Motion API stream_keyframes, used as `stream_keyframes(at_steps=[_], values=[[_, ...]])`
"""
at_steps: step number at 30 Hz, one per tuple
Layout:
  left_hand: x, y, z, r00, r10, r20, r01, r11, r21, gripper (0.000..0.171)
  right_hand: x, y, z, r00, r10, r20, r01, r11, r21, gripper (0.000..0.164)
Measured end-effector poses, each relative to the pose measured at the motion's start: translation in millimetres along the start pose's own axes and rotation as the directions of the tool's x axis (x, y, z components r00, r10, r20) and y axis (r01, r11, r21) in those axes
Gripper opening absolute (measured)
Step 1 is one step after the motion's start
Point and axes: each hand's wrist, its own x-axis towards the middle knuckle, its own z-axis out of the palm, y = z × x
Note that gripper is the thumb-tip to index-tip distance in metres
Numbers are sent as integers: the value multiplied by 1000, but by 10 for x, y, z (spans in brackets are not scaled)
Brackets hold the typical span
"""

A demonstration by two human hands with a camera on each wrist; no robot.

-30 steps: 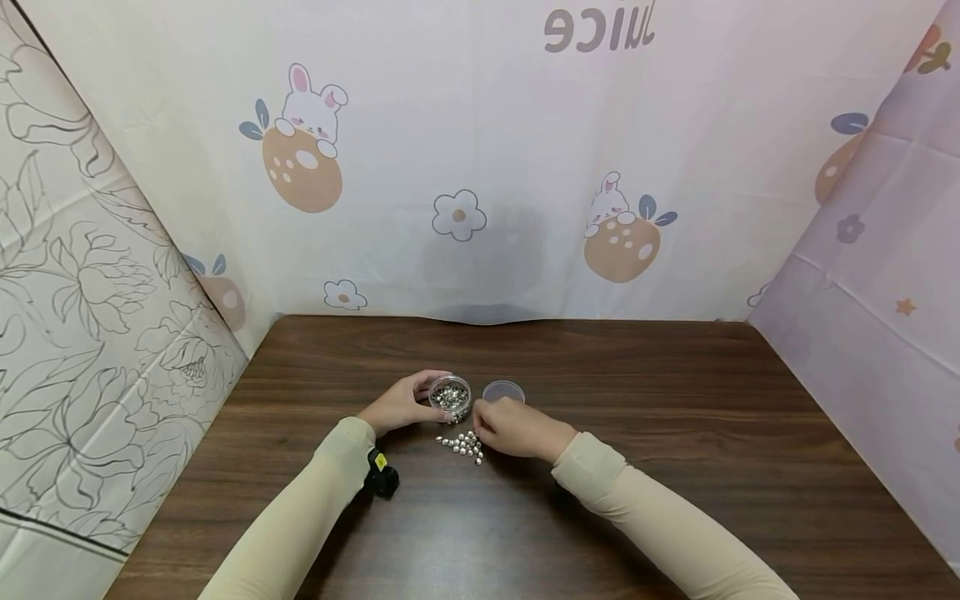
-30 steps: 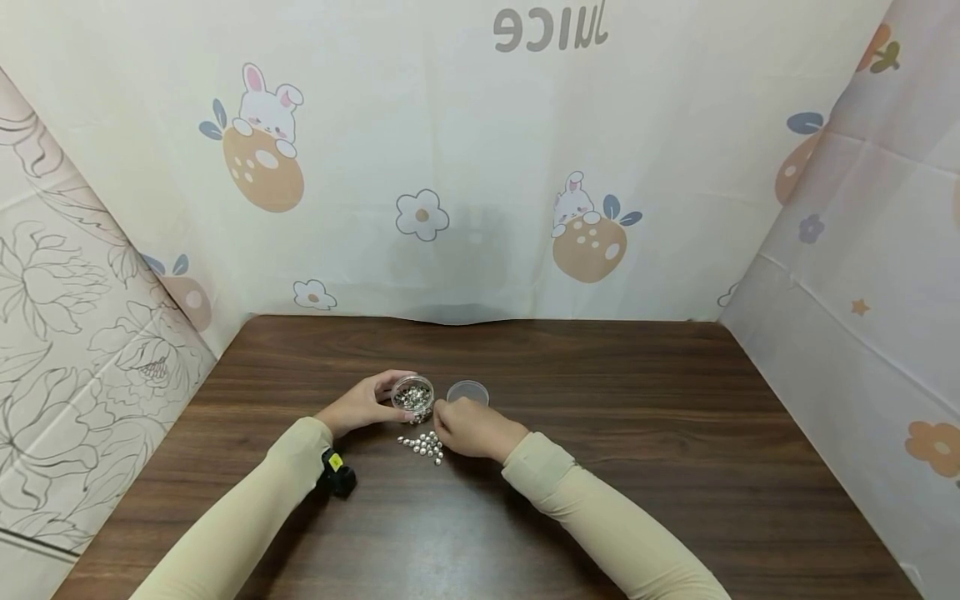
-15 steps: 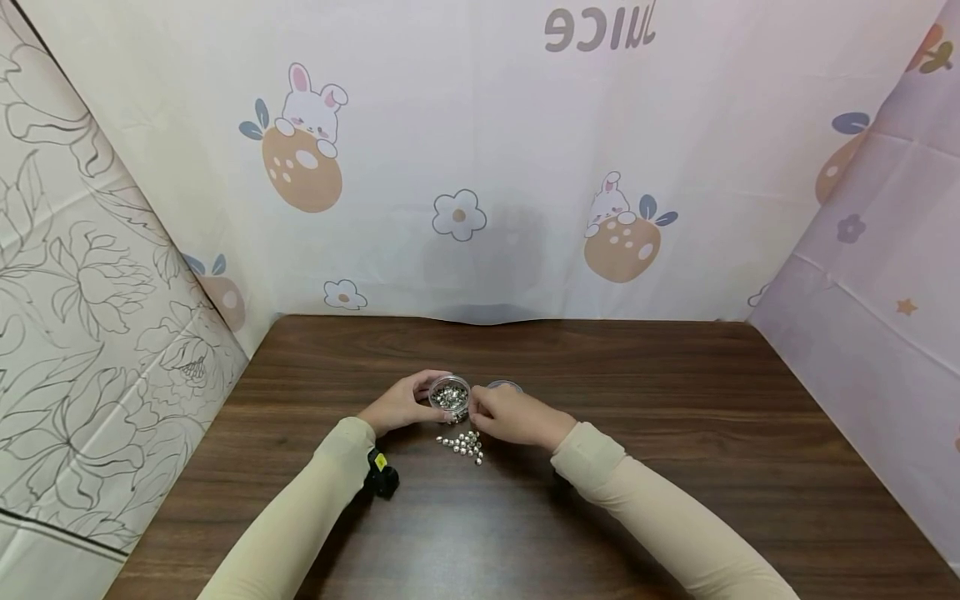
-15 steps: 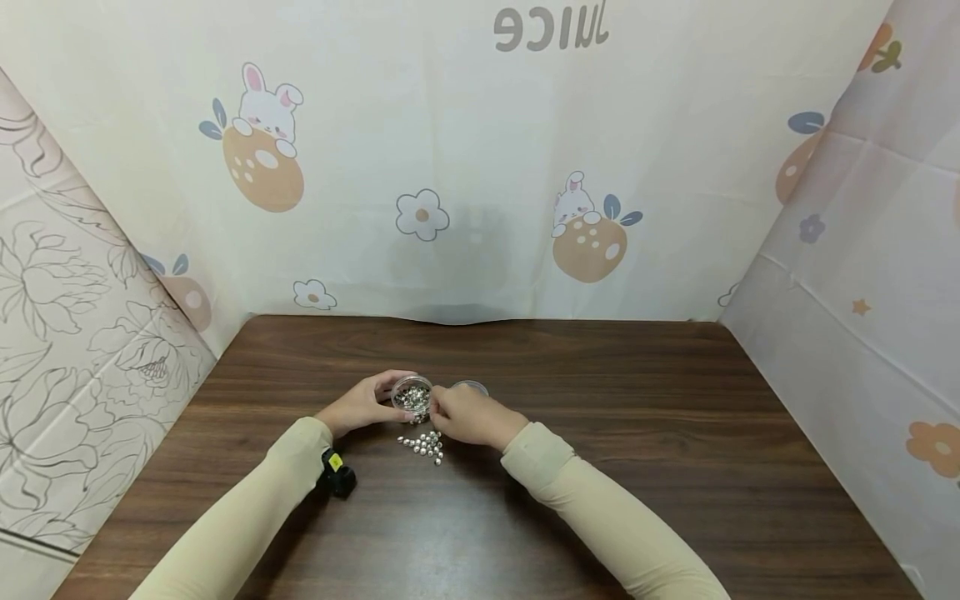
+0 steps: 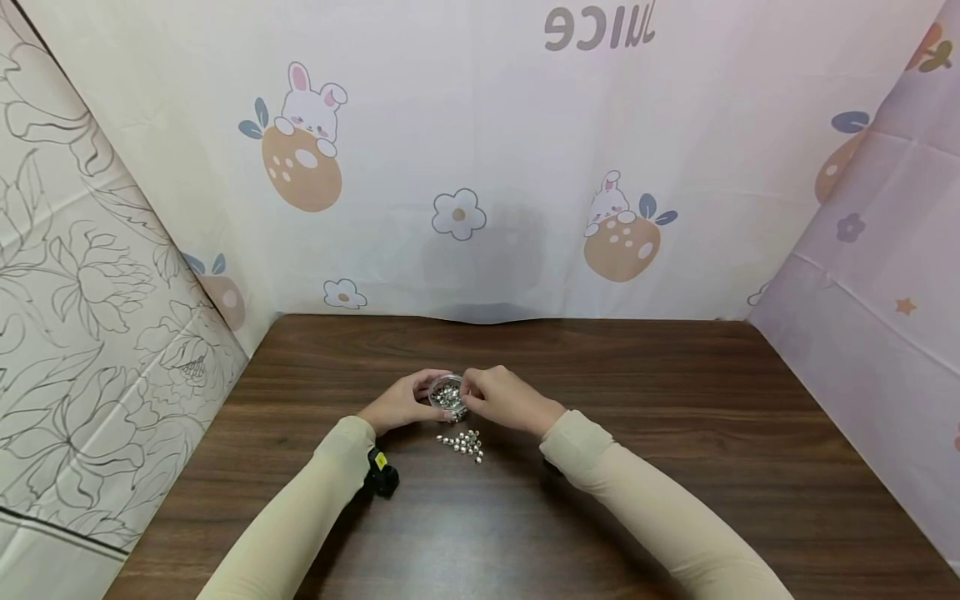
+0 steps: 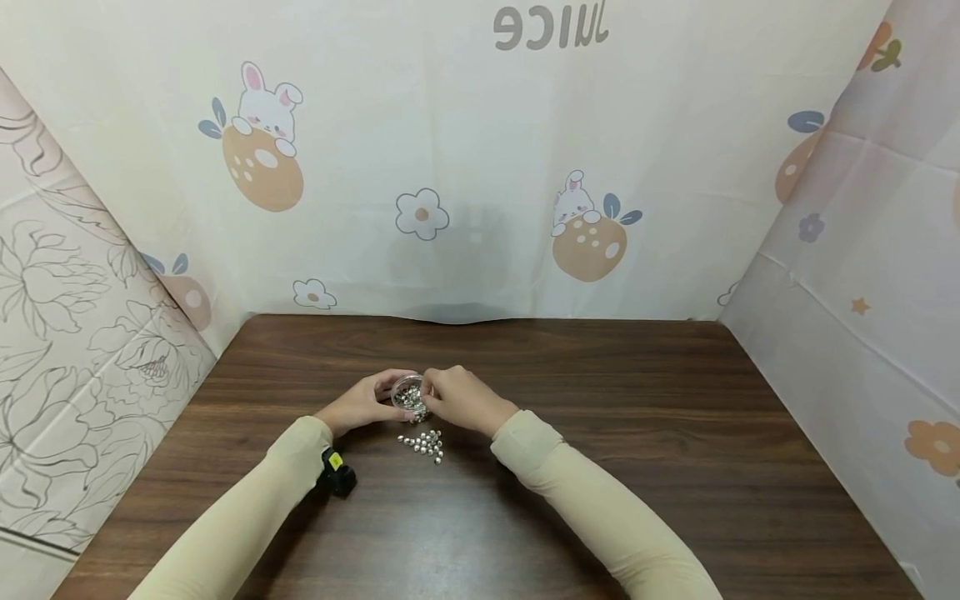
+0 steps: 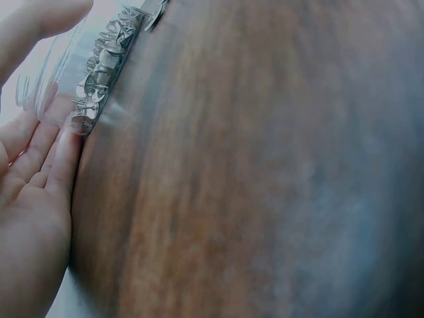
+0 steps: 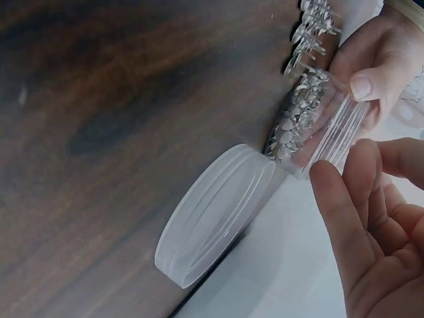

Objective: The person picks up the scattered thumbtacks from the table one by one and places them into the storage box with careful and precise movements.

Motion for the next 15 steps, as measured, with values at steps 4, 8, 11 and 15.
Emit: stream_keyframes(at_steps=[4,8,11,15], values=[[-6,9,-2,1000,-5,-3,5,1000,7,67,57,10,-3,1000,29,-8,-29,1000,5,8],[-11,19,-2,1000,-2,1,2,1000,1,68,97,30,4,998,63,-9,-63,998,10,9],[-10,21,1,1000,-7,5,7,1000,1,69,106,41,11,997,83,-2,-83,997,7,10],[-8,25,2,1000,-9,3,9,1000,14,68,90,34,12,996,91,2,-91,996,-5,9]])
